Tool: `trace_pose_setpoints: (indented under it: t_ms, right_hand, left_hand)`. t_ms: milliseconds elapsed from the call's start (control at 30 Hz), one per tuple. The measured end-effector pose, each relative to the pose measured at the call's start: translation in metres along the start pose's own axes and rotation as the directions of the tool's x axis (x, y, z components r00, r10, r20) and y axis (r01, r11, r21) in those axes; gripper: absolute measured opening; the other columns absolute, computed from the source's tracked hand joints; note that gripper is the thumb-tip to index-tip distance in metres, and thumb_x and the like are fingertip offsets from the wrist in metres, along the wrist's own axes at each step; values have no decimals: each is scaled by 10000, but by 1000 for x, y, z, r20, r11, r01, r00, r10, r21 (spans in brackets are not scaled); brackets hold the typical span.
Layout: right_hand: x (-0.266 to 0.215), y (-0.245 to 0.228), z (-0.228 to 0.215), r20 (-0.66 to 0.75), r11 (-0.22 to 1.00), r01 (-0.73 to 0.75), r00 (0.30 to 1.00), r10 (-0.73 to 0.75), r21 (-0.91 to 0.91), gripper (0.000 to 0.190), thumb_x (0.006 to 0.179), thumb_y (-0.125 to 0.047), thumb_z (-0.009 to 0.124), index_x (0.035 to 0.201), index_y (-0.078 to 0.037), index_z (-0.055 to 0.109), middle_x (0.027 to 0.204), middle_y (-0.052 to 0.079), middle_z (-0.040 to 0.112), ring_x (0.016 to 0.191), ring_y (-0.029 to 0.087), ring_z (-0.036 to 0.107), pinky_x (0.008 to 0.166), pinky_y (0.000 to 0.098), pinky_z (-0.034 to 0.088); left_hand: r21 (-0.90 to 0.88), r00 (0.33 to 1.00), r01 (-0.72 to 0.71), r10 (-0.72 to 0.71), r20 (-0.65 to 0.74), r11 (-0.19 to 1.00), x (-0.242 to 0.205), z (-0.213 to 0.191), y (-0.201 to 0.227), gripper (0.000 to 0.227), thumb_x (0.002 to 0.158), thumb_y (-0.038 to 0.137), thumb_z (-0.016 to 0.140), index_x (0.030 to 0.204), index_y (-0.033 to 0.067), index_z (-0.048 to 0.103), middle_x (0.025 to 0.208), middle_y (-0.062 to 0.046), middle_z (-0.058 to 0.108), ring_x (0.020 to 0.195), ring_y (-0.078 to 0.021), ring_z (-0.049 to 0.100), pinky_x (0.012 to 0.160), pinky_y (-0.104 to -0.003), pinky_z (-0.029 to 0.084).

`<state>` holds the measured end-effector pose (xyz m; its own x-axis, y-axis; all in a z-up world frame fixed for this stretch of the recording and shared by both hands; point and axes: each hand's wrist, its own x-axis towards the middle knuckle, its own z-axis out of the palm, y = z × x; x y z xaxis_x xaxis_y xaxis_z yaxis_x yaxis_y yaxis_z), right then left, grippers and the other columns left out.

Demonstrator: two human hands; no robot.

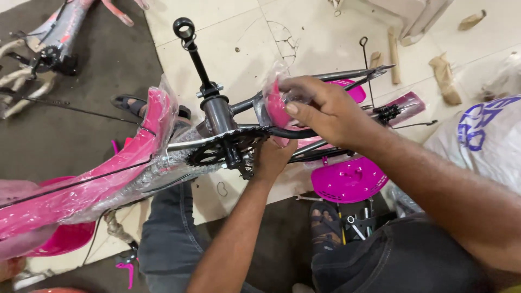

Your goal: The person sits on the floor assembling a pink bicycle, attaching and tightening the brake cable and caliper at the frame using a wrench, then using a screwdriver on a front fitting, and finally fitting a pink plastic fender onto the frame.

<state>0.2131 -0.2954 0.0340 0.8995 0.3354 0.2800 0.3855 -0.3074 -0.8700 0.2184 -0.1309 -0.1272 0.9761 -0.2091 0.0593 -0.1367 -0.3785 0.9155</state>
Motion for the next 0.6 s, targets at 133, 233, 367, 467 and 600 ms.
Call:
trace_pose_setpoints:
  t_ms: [133, 233, 367, 467, 600]
  right_hand:
    - [10, 7, 1, 54, 957, -273, 962, 269, 101, 431, 1042, -299, 573, 1356, -5, 601, 1041, 77, 705, 864, 130, 670, 763, 297, 584]
    - [16, 11, -7, 73, 923, -346, 938, 338, 170, 368, 1032, -272, 569, 1280, -8, 639, 977, 70, 715, 785, 127, 695, 722, 293, 603]
    - [20, 2, -21, 20, 926, -299, 953, 302, 230, 264, 1028, -196, 573, 1140, 22, 671, 963, 70, 730, 767, 124, 728, 687, 301, 622]
    - [16, -8, -24, -44, 971, -216, 974, 221, 98, 231, 1053, -160, 585, 1156, 20, 688, 963, 100, 754, 819, 149, 700, 713, 321, 604]
    - [18, -46, -19, -110, 967, -212, 974, 197, -140, 302, 1030, -208, 637, 1237, 12, 625, 971, 125, 757, 840, 189, 718, 741, 348, 594]
  left_hand:
    - [72, 999, -1, -2, 39, 997, 4, 2, -21, 295, 866, 365, 727, 958, 89, 770, 859, -101, 775, 812, -212, 753, 697, -364, 563]
    - [126, 979, 118, -137, 149, 985, 10, 7, -42, 311, 865, 403, 730, 928, 101, 772, 804, -80, 771, 765, -168, 740, 684, -351, 555]
    - [112, 958, 170, -191, 215, 979, 11, 10, -49, 303, 861, 397, 737, 912, 100, 772, 751, -63, 749, 732, -124, 720, 669, -335, 551]
    - [65, 972, 128, -139, 191, 990, 7, -1, -25, 278, 859, 346, 751, 894, 71, 776, 749, -62, 758, 731, -122, 734, 667, -330, 557]
    - [-74, 990, 52, -42, 137, 996, 2, -6, -8, 237, 845, 284, 769, 916, 59, 781, 782, -40, 777, 758, -112, 746, 682, -324, 565]
